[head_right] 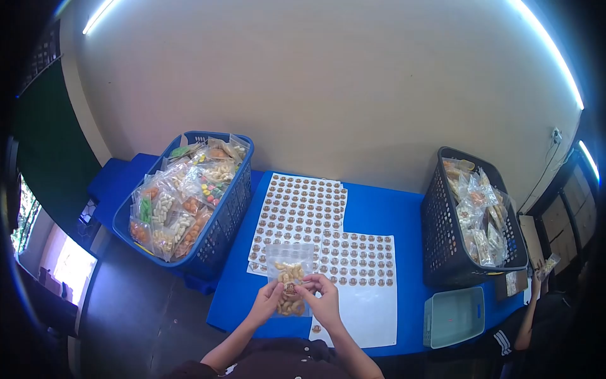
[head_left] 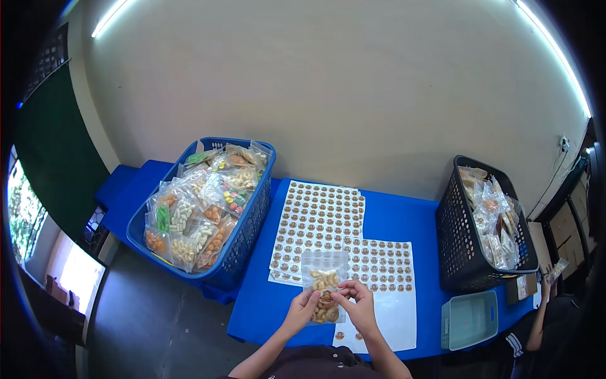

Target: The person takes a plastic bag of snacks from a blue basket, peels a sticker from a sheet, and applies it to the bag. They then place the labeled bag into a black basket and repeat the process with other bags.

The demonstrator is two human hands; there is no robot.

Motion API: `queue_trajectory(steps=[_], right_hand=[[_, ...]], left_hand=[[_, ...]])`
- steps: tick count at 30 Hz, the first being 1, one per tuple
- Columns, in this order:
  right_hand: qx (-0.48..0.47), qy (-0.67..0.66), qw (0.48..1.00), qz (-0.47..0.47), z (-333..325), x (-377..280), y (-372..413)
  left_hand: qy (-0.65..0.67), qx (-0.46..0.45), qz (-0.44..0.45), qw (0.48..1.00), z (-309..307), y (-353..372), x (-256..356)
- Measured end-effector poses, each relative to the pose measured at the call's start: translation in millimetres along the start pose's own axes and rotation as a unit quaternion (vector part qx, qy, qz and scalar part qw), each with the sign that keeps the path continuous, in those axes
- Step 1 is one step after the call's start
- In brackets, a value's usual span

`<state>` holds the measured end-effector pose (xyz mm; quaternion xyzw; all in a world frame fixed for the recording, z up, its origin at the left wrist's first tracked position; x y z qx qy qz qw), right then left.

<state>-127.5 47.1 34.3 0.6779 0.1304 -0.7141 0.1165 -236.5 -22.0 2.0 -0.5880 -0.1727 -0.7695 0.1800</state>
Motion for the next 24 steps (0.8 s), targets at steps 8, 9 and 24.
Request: queue_trajectory(steps=[8,9,24], right_hand=[[0.006,0.027,1.000,-0.012,-9,-4,1],[0.006,0.024,1.000,-0.011,-10,-3,1],[0.044,0.123,0.990,-0.057,-12,-20,5]], left_hand=[[0.008,-0.029,-0.020,0.999,11,3,-1],[0.012,-0.033,-0.028,0.999,11,2,-5],[0.005,-0.017,-0.051,0.999,8,3,-15]])
Point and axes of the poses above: each hand's wrist, its own y-axis away from the middle knuckle, its own z-axis out of the palm, x = y × z, the point moved 9 cm from there along -y, towards the middle knuckle, and after that the axes turned 11 degrees about x, right-handed, at the moved point
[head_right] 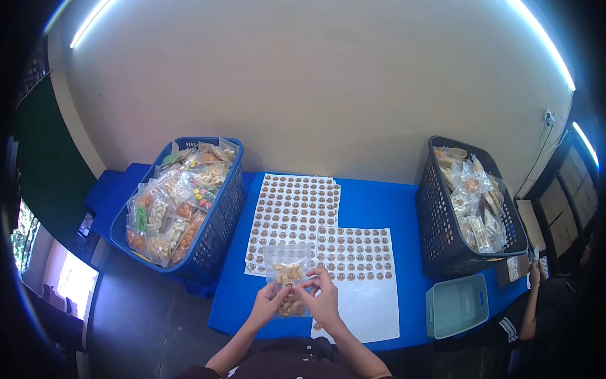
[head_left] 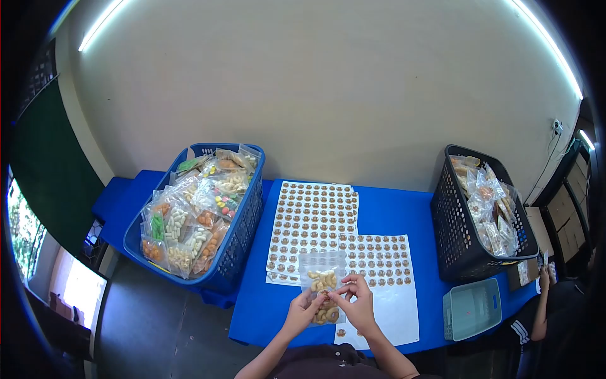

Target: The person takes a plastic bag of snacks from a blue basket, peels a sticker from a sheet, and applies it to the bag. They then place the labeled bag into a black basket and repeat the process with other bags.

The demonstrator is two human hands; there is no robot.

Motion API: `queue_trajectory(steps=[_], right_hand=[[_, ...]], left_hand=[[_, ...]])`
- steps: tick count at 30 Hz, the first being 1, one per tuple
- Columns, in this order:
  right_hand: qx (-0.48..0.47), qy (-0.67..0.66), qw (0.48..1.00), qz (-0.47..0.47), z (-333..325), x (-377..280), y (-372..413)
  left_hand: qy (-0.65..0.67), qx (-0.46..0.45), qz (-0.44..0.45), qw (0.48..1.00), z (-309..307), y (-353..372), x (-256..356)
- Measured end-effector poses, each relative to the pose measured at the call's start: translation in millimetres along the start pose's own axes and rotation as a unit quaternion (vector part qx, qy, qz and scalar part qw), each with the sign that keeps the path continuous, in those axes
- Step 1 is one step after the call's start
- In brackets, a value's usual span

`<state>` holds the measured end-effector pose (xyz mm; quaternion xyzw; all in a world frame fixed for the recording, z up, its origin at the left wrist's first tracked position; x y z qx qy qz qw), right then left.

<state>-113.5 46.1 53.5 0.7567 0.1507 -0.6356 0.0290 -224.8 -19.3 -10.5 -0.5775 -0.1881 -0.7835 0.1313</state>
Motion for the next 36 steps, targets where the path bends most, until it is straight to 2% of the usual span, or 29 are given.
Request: queue_trajectory(steps=[4,7,11,17,20,23,26,28,31,36], right_hand=[[0.029,-0.036,0.999,-0.023,-1,11,0],[0.115,0.033,0.984,-0.130,-14,-5,2],[0.047,-0.042,0.998,-0.009,1,13,10],[0.051,-0.067,0.996,0.023,-2,29,11],[0.058,-0.105,0.992,0.036,-3,32,12],[0.054,-0.163,0.984,0.050,-1,44,8],[0.047,-0.244,0.965,0.085,4,51,1],[0.037,-0.278,0.952,0.125,11,46,4],[0.001,-0.216,0.967,0.133,18,46,9],[0.079,-0.160,0.983,0.053,6,15,12]], left_hand=[[0.028,0.018,0.003,0.999,0,1,4],[0.051,0.027,-0.012,0.998,-3,-3,0],[0.057,0.011,0.005,0.998,4,-1,6],[-0.026,-0.039,-0.023,0.999,4,-2,-16],[0.012,-0.060,-0.006,0.998,13,3,5],[0.029,-0.073,-0.004,0.997,11,-1,-2],[-0.002,-0.055,0.032,0.998,10,-3,-1],[-0.063,-0.013,0.042,0.997,5,-5,1],[-0.094,0.044,0.077,0.992,1,-7,11],[-0.112,0.071,0.114,0.985,2,-4,33]])
Point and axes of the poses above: each hand's wrist, its own y-axis away from the middle knuckle, its own z-axis out of the palm, x = y × z, the point moved 9 cm from there along -y, towards the middle knuckle, and after that the axes turned 11 degrees about x, right-handed, at the moved point
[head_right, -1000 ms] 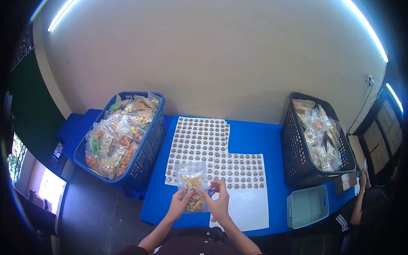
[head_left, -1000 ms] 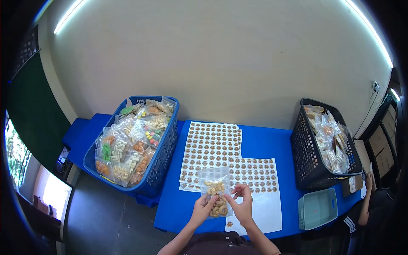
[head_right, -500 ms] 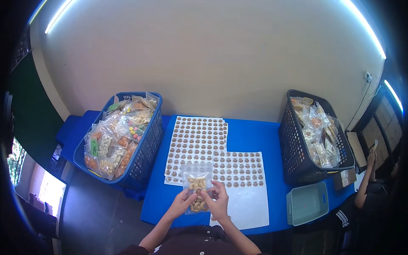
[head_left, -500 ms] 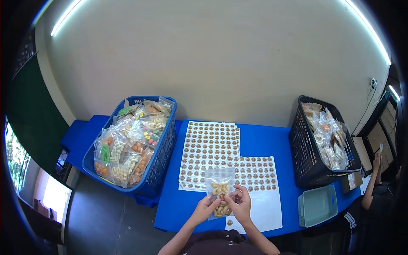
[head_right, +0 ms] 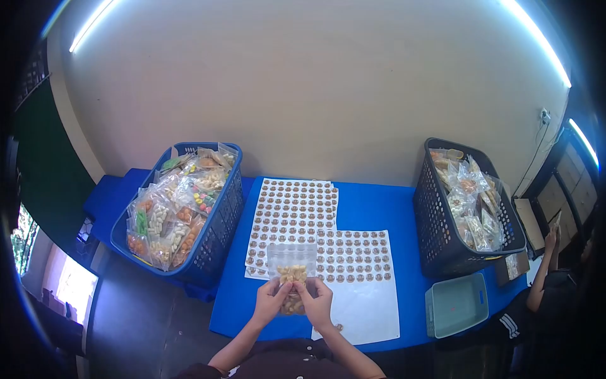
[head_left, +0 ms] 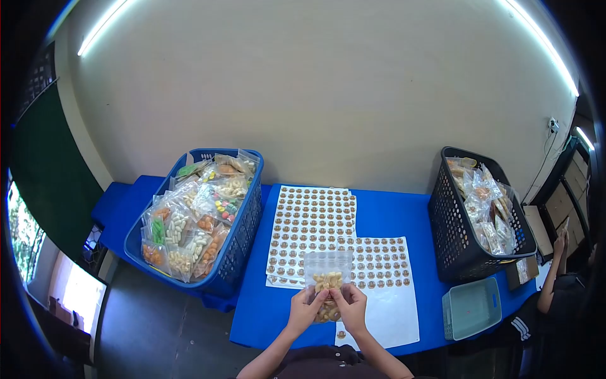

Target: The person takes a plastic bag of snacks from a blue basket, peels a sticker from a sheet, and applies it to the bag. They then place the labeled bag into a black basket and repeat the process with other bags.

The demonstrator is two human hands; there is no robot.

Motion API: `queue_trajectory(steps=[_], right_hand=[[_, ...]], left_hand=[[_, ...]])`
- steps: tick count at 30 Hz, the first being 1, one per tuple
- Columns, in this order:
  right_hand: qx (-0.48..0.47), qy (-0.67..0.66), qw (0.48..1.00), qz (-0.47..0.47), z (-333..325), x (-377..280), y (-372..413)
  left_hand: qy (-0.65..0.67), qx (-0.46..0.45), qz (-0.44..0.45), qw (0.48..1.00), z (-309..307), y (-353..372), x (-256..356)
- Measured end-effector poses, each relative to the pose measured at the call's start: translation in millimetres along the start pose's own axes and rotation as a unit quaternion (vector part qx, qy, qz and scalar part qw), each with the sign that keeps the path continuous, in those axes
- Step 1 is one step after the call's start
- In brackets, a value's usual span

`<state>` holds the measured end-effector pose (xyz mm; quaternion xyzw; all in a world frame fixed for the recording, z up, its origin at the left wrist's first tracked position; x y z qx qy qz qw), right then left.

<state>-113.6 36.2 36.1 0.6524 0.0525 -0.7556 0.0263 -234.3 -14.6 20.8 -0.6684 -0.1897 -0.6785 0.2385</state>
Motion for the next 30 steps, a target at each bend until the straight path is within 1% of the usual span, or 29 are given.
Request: queue_trajectory(steps=[1,2,4,5,7,8,10,11,14,16,17,19,20,22,23,25,26,28,30], right_hand=[[0.011,-0.002,1.000,-0.022,0,-5,1],[0.020,-0.013,1.000,-0.013,0,-2,1],[0.035,-0.036,0.999,0.004,-1,5,0],[0.025,-0.034,0.999,0.009,0,6,0],[0.005,-0.032,0.999,0.019,-1,8,-1],[-0.007,-0.058,0.997,0.053,1,17,-2],[-0.029,-0.110,0.986,0.121,6,36,-5],[-0.034,-0.109,0.986,0.117,7,35,-6],[-0.042,-0.100,0.988,0.112,12,30,-7],[-0.042,-0.088,0.989,0.111,15,25,-6],[-0.037,-0.074,0.993,0.090,12,26,-8],[-0.027,-0.044,0.998,0.048,5,33,-11],[-0.031,-0.068,0.995,0.062,5,38,-11],[-0.037,-0.116,0.988,0.092,5,45,-11],[-0.037,-0.145,0.981,0.122,5,48,-12],[-0.036,-0.201,0.962,0.181,4,53,-15],[-0.037,-0.203,0.962,0.175,3,53,-16],[-0.041,-0.208,0.963,0.165,2,51,-18],[-0.072,-0.161,0.976,0.131,10,32,-12]], left_hand=[[0.021,-0.006,0.000,1.000,1,-1,-8],[0.041,-0.011,0.000,0.999,1,-1,-12],[0.022,-0.035,0.000,0.999,1,-2,-10],[0.013,-0.046,0.001,0.999,2,-3,-10],[0.049,-0.041,-0.002,0.998,2,-2,-7],[0.067,-0.040,-0.004,0.997,3,-2,-6],[0.076,-0.041,-0.099,0.991,-2,-7,-38],[0.081,-0.041,-0.147,0.985,-5,-8,-52],[0.036,-0.088,-0.130,0.987,-1,-10,-29],[-0.057,-0.083,-0.093,0.991,0,-11,-9],[-0.104,-0.080,-0.073,0.989,0,-12,-3],[-0.087,-0.072,-0.061,0.992,0,-15,-19],[-0.078,-0.069,-0.056,0.993,0,-15,-27],[0.026,-0.093,-0.119,0.988,4,-13,-39],[0.079,-0.106,-0.151,0.980,6,-12,-42],[0.123,-0.100,-0.180,0.971,7,-10,-40],[0.145,-0.097,-0.195,0.965,7,-8,-38],[0.142,-0.091,-0.174,0.970,8,-6,-27],[0.145,-0.078,-0.160,0.973,7,-7,-27]])
Point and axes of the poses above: each hand's wrist, its own y-axis away from the middle knuckle, its own z-axis out of the palm, x = y × z, the point moved 9 cm from there along -y, towards the middle knuckle, and after that the axes turned 11 degrees about x, right-handed, at the moved point
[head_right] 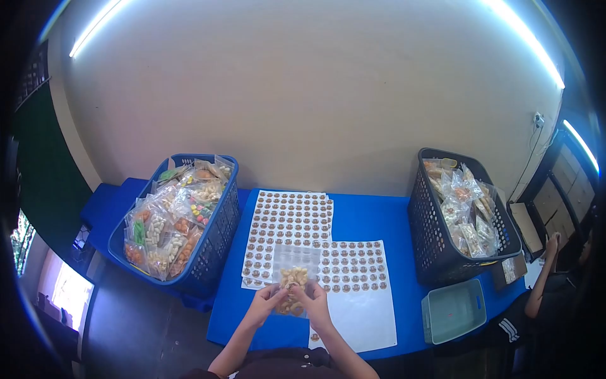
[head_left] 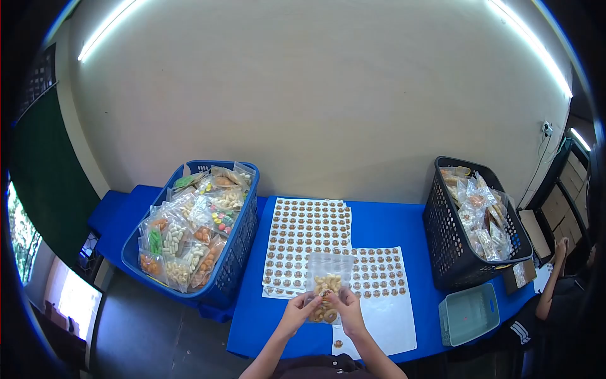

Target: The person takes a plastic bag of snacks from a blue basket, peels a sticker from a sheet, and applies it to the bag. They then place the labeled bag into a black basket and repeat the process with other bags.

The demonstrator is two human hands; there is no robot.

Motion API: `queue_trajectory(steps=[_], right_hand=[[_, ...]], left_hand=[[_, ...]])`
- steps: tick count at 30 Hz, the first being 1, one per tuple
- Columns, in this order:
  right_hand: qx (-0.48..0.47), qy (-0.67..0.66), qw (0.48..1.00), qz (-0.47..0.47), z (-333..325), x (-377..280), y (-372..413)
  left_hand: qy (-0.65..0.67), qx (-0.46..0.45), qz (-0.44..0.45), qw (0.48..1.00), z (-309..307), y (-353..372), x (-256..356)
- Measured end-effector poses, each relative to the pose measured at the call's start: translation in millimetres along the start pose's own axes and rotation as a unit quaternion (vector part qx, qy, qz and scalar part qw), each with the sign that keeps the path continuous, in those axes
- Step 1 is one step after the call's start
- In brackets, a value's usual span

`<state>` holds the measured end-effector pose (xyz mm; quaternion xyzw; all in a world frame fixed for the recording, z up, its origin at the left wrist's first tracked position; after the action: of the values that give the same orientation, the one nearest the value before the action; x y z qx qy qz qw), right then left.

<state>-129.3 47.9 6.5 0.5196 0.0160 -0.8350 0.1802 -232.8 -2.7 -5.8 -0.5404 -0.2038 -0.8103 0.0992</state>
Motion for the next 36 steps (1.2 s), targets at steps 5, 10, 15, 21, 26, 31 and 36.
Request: queue_trajectory(steps=[5,10,15,21,26,31,36], right_hand=[[-0.017,0.082,0.996,-0.030,3,4,0],[-0.041,0.104,0.994,0.001,10,-9,3],[-0.024,0.122,0.992,0.001,1,-1,-4],[0.038,0.099,0.994,-0.030,2,-13,-3],[0.062,0.093,0.992,-0.057,-16,3,-9],[0.061,0.119,0.989,-0.056,-14,-1,-2],[0.038,0.149,0.981,-0.122,12,-29,5]], left_hand=[[-0.014,0.033,0.025,0.999,-12,-4,-7],[-0.023,0.028,0.024,0.999,-17,-6,-9],[-0.022,0.028,0.008,0.999,-21,-14,-21],[-0.070,0.012,0.032,0.997,-2,-2,-3],[-0.064,-0.010,0.040,0.997,5,2,3],[-0.126,-0.009,0.105,0.986,0,-2,9],[-0.116,0.063,0.130,0.983,-5,-6,28]])
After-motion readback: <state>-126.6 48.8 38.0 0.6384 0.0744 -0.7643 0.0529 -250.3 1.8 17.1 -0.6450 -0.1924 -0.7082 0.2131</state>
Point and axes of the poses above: each hand's wrist, its own y-axis away from the middle knuckle, its own z-axis out of the palm, x = y × z, the point moved 9 cm from there along -y, towards the middle knuckle, and after that the axes turned 11 degrees about x, right-handed, at the moved point
